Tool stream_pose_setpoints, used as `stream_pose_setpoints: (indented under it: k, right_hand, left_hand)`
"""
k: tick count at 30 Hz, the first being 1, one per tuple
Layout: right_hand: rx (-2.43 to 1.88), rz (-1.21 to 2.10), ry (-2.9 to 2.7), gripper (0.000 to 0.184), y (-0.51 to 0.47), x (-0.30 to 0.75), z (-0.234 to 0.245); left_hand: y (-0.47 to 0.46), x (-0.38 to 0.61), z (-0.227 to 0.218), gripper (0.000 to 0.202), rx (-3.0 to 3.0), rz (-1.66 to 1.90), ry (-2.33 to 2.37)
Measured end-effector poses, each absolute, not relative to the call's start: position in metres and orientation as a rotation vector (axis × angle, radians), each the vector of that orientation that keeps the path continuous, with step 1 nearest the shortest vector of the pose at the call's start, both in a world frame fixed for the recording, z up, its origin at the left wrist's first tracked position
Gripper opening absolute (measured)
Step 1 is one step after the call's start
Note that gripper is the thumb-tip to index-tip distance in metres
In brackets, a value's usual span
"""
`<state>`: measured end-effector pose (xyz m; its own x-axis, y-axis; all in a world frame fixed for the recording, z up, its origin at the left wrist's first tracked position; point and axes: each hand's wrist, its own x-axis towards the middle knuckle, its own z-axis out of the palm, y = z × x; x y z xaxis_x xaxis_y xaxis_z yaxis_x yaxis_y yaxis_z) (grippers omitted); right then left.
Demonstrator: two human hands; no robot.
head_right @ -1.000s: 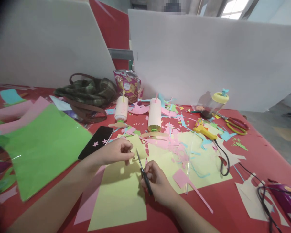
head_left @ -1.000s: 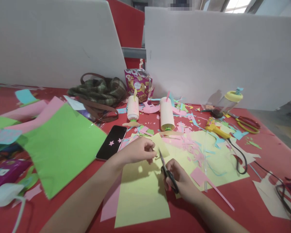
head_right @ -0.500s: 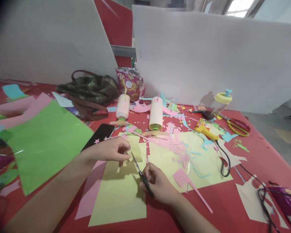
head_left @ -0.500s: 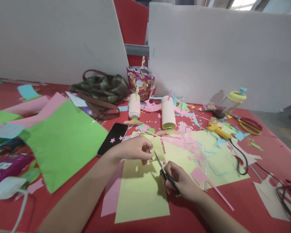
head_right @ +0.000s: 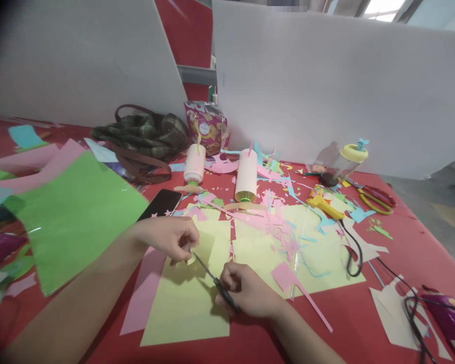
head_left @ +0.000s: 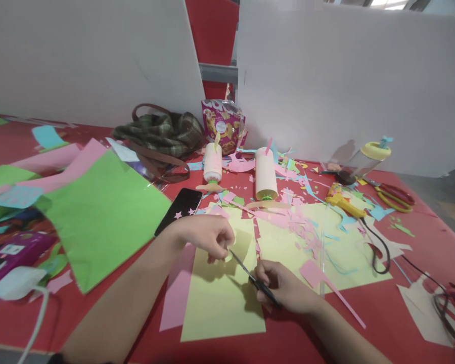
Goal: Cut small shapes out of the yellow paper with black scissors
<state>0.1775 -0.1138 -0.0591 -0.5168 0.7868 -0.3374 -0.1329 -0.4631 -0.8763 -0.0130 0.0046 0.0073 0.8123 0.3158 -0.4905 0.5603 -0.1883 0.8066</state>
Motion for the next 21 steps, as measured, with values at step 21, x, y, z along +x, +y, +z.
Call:
stream_pose_setpoints:
  k: [21]
  right_hand:
    - [-1.133,1.99,-1.356,0.035,-0.113,0.18,-0.052]
  left_hand:
    - [0.005,-0.008,-0.006,0.014,1.799,-0.419,0.57]
